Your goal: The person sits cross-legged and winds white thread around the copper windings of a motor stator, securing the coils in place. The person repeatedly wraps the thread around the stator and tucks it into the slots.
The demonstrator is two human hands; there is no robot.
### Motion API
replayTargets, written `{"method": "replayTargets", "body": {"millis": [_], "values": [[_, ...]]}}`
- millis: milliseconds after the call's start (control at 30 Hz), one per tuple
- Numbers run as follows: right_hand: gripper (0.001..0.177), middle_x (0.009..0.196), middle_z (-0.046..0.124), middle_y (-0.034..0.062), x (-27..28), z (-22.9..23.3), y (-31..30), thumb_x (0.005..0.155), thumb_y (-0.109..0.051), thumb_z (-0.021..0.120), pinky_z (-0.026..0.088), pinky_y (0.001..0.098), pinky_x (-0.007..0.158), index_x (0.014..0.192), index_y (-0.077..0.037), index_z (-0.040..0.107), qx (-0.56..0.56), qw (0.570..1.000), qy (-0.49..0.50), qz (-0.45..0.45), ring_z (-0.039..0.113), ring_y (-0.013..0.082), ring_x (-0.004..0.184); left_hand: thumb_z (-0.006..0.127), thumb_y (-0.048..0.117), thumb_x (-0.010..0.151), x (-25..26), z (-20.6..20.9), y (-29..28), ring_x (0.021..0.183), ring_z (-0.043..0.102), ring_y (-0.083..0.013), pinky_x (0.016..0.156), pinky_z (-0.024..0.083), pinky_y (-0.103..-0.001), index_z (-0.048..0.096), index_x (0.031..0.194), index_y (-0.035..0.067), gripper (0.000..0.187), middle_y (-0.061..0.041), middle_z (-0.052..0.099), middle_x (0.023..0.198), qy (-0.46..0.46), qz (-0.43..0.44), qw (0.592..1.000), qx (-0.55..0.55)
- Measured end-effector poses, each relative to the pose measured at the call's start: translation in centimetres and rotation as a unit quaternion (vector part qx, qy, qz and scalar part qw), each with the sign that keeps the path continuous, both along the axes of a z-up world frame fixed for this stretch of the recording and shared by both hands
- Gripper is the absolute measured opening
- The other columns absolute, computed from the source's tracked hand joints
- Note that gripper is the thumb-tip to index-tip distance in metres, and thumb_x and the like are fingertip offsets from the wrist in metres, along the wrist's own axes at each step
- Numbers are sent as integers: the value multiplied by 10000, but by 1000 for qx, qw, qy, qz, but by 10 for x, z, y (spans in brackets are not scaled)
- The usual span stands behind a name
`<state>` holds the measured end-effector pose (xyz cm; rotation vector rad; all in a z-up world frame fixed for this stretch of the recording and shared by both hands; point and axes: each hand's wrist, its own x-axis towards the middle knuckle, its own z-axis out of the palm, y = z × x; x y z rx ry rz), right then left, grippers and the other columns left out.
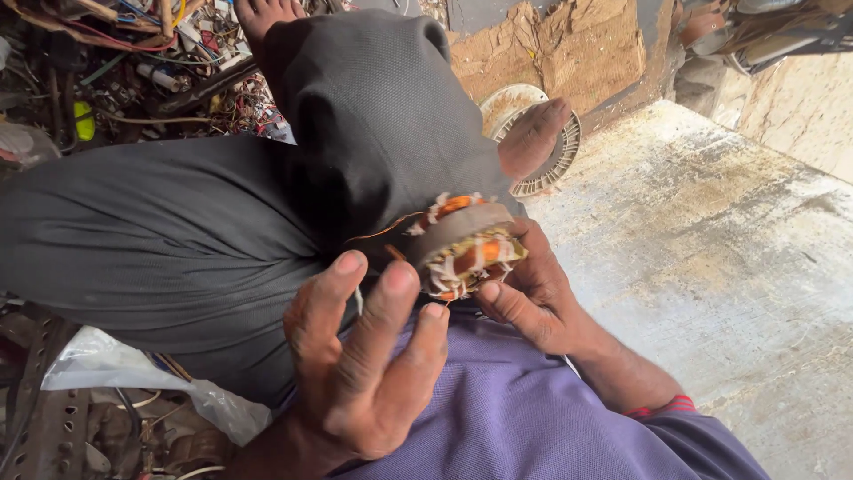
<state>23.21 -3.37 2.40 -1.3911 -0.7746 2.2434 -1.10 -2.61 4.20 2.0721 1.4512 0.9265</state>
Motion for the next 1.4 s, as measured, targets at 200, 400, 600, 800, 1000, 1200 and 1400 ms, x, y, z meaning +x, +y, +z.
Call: {"method": "replayTargets", "body": {"millis": [200, 400, 600, 800, 1000, 1200, 1400], "values": [[548, 1431, 547, 167, 1, 0, -5, 1061, -102, 568, 510, 329, 1041, 1513, -33, 266, 0, 1000, 2, -8, 572, 198, 1305, 777, 111, 943, 13, 1, 4, 1410, 348, -490, 1105, 439, -619, 728, 971, 27, 101, -227, 430, 1472, 36, 29, 999, -16], [565, 1340, 601, 181, 7, -4, -10, 1040, -110, 584, 503, 277, 779, 1502, -35, 268, -49, 999, -9, -16, 604, 153, 1010, 800, 116, 975, 17, -1, 2, 1405, 285, -530, 1164, 408, -649, 727, 934, 20, 127, -292, 392, 1465, -18, 42, 995, -85], [560, 1407, 559, 185, 5, -4, -8, 1056, -120, 577, 534, 318, 981, 1507, -35, 256, -22, 999, 16, -25, 604, 201, 1257, 788, 95, 975, 27, -7, -1, 1451, 290, -476, 1193, 397, -599, 719, 889, 32, 127, -246, 435, 1473, 21, 48, 997, -55], [571, 1411, 559, 210, 4, -5, -8, 1054, -119, 580, 535, 365, 1032, 1512, -32, 251, -25, 999, 25, -34, 599, 241, 1299, 791, 120, 983, 30, -9, -4, 1456, 275, -481, 1210, 380, -605, 723, 897, 32, 140, -251, 417, 1477, 3, 51, 996, -66], [563, 1408, 555, 215, 5, -7, -9, 1057, -124, 574, 540, 384, 1067, 1508, -30, 250, -16, 999, 28, -29, 597, 242, 1315, 796, 136, 986, 31, -10, -5, 1469, 267, -476, 1225, 370, -600, 750, 906, 32, 139, -247, 403, 1498, 8, 60, 996, -61], [570, 1386, 570, 216, 6, -9, -9, 1051, -126, 581, 558, 372, 1001, 1511, -38, 255, -16, 999, 28, -28, 617, 239, 1272, 789, 114, 985, 33, -12, -4, 1474, 278, -455, 1225, 371, -584, 730, 864, 39, 153, -236, 435, 1497, 14, 52, 996, -64], [566, 1412, 552, 195, 6, -9, -11, 1060, -129, 585, 530, 384, 1084, 1518, -39, 264, 14, 1000, 19, -20, 587, 234, 1319, 791, 115, 979, 35, -10, -1, 1464, 285, -470, 1198, 368, -591, 726, 823, 51, 181, -250, 446, 1501, 13, 40, 994, -102]]}}
